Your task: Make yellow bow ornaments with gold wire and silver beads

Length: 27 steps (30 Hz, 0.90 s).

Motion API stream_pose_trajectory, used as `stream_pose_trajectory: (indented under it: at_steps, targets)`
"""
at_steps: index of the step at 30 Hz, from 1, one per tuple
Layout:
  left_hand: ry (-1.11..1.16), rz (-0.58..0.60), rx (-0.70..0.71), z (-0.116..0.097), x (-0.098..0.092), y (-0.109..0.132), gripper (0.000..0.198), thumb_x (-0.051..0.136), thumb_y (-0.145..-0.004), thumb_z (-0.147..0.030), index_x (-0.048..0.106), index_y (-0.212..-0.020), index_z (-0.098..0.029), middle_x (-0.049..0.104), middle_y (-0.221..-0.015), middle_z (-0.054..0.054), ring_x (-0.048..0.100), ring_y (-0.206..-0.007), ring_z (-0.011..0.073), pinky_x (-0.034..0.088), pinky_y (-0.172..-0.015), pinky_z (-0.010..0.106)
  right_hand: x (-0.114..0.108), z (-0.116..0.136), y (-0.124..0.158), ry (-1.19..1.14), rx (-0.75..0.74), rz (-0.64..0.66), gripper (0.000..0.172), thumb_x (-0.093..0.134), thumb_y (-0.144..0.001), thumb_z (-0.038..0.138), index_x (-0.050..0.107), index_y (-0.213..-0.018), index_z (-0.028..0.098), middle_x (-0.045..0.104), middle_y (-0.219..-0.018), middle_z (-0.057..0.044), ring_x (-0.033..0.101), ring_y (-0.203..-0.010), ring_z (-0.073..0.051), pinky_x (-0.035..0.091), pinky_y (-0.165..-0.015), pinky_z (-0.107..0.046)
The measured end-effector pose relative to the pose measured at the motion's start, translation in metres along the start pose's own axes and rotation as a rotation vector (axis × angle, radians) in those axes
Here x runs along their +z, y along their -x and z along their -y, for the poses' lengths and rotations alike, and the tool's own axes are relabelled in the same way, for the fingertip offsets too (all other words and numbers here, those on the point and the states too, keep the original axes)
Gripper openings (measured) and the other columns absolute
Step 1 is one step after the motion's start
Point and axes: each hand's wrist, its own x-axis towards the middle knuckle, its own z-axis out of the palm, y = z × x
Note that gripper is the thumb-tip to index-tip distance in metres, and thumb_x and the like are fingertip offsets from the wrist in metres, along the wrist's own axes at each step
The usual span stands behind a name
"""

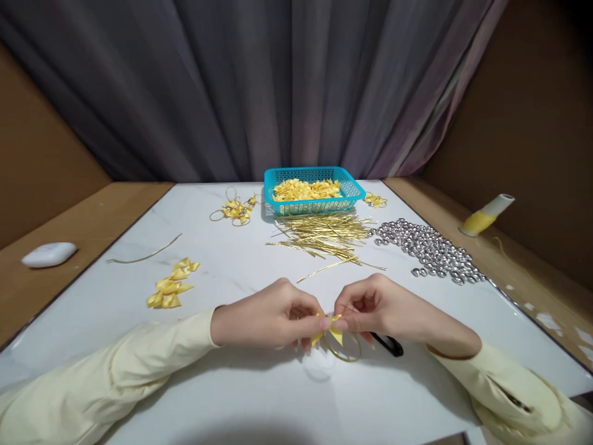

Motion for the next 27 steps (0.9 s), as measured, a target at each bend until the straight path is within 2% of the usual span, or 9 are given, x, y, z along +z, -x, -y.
stream_pose_trajectory:
  at_steps: [4, 11, 21, 27]
  targets:
    - [0.057, -0.005, -0.056, 0.0001, 0.0009, -0.0008, 0.038, 0.049, -0.082, -0.044, 0.066, -0.075, -0.01, 0.067, -0.064, 0.007, 0.058, -0.054, 0.0109, 0.044, -0.051, 0.019, -0.0005, 0.0005, 0.0003, 0.023, 0.001, -0.002, 0.025, 0.066, -0.07, 0.038, 0.062, -0.069, 0.014, 0.052, -0.049, 0.003, 0.047, -0.042, -0.007, 0.037, -0.043, -0.018]
    - [0.098, 0.028, -0.074, 0.0019, 0.0002, -0.0012, 0.026, 0.051, -0.082, -0.031, 0.066, -0.074, -0.011, 0.068, -0.064, 0.006, 0.062, -0.056, 0.0117, 0.047, -0.054, 0.019, -0.0004, 0.0001, 0.0011, 0.009, 0.003, 0.006, 0.025, 0.066, -0.07, 0.038, 0.062, -0.069, 0.013, 0.052, -0.05, 0.003, 0.047, -0.042, -0.007, 0.037, -0.043, -0.018]
    - [0.253, 0.109, -0.064, 0.0035, -0.0004, -0.0016, 0.028, 0.047, -0.086, -0.031, 0.062, -0.079, -0.009, 0.068, -0.065, 0.008, 0.063, -0.053, 0.0112, 0.05, -0.052, 0.021, -0.0013, -0.0013, 0.001, -0.006, 0.003, -0.001, 0.028, 0.066, -0.069, 0.041, 0.061, -0.07, 0.014, 0.053, -0.053, 0.002, 0.048, -0.043, -0.007, 0.037, -0.043, -0.018]
    - [0.231, 0.085, -0.03, 0.0032, -0.0001, 0.0002, 0.027, 0.045, -0.088, -0.029, 0.061, -0.079, -0.009, 0.069, -0.064, 0.007, 0.063, -0.051, 0.0107, 0.05, -0.049, 0.018, -0.0026, -0.0056, -0.0011, -0.04, -0.013, -0.018, 0.027, 0.066, -0.07, 0.041, 0.062, -0.073, 0.014, 0.056, -0.056, 0.002, 0.049, -0.044, -0.007, 0.04, -0.044, -0.018]
